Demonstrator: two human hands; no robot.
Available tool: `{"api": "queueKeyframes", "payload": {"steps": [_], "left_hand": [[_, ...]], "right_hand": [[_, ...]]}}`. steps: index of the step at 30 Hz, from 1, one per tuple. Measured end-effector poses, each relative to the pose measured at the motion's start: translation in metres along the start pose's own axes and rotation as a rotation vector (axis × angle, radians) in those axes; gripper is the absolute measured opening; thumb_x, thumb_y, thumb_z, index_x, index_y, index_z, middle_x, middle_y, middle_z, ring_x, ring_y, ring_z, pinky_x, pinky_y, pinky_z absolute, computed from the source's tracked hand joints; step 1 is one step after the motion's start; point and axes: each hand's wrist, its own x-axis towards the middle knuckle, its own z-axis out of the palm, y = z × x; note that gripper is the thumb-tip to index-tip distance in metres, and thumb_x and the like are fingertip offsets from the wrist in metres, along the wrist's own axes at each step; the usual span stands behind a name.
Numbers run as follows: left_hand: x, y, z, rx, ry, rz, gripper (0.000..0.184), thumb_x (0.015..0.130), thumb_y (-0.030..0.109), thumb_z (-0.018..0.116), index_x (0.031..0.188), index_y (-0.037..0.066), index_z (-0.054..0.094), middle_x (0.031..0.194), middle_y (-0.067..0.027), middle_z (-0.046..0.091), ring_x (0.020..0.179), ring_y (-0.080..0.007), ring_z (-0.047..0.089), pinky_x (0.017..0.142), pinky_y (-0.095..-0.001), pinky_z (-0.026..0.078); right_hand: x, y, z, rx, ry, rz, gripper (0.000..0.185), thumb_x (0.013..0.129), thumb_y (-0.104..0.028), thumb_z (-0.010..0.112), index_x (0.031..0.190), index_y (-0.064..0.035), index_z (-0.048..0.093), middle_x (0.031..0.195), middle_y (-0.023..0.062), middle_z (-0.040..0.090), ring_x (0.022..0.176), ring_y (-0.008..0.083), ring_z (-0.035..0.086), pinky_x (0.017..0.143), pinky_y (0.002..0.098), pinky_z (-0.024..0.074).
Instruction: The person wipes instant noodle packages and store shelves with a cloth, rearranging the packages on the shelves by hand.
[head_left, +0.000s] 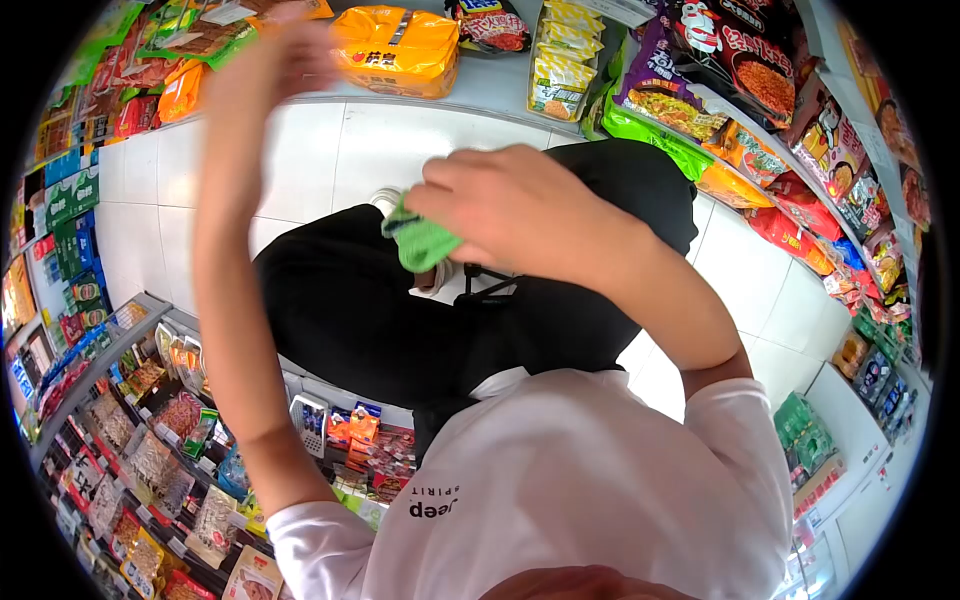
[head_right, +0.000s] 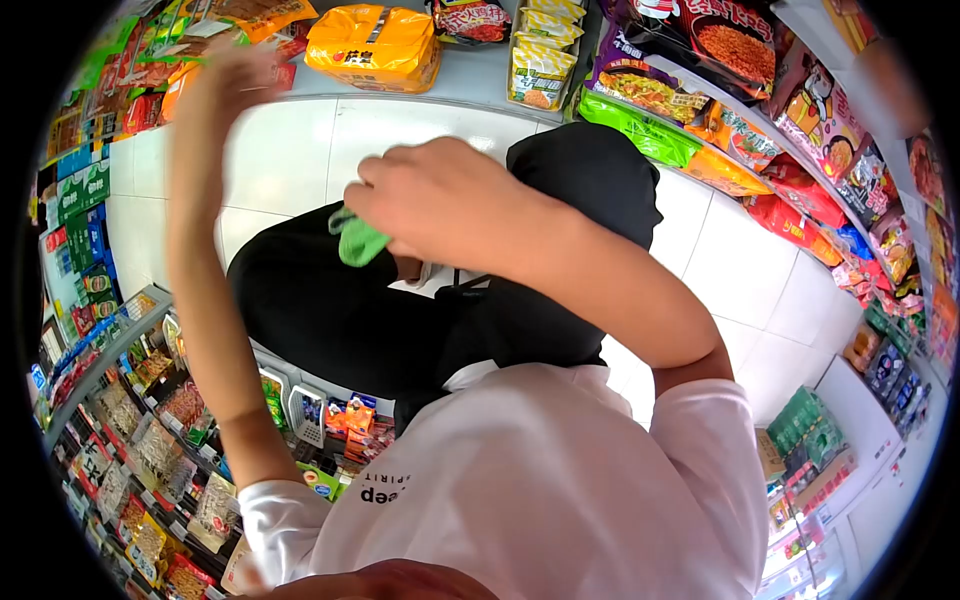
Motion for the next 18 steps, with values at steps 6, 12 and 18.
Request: {"api": "queueKeyframes", "payload": {"steps": [6, 12, 18], "left_hand": [[0.087, -0.142, 0.137, 0.0, -0.361, -0.605, 0.089, 0.093, 0.072, 0.06, 0.136, -0.006, 0.058, 0.129, -0.0202, 0.064, 0.117, -0.0274, 0.065, 0.102, -0.0381, 0.054], [0.127, -0.217, 0.219, -0.274, -0.113, -0.749, 0.109, 0.084, 0.071, 0.074, 0.148, -0.01, 0.04, 0.144, -0.0238, 0.049, 0.128, -0.0328, 0.054, 0.108, -0.0449, 0.05], [0.143, -0.255, 0.26, -0.698, 0.319, -0.671, 0.101, 0.08, 0.053, 0.087, 0.15, -0.003, 0.04, 0.15, -0.0142, 0.046, 0.133, -0.0293, 0.048, 0.107, -0.0486, 0.046]], "right_hand": [[-0.009, 0.002, -0.01, 0.071, -0.123, 0.013, 0.033, 0.072, -0.019, 0.085, 0.095, -0.0056, 0.066, 0.091, 0.0068, 0.065, 0.093, 0.0262, 0.07, 0.076, 0.0409, 0.0582], [-0.022, 0.01, -0.016, 0.073, -0.083, 0.073, 0.041, 0.073, -0.023, 0.088, 0.1, -0.0071, 0.062, 0.093, 0.0055, 0.063, 0.093, 0.0249, 0.07, 0.073, 0.039, 0.0568], [-0.026, 0.012, -0.022, 0.1, -0.083, 0.105, 0.041, 0.072, -0.022, 0.088, 0.1, -0.009, 0.061, 0.093, 0.004, 0.058, 0.09, 0.0217, 0.067, 0.07, 0.0362, 0.0554]]}}
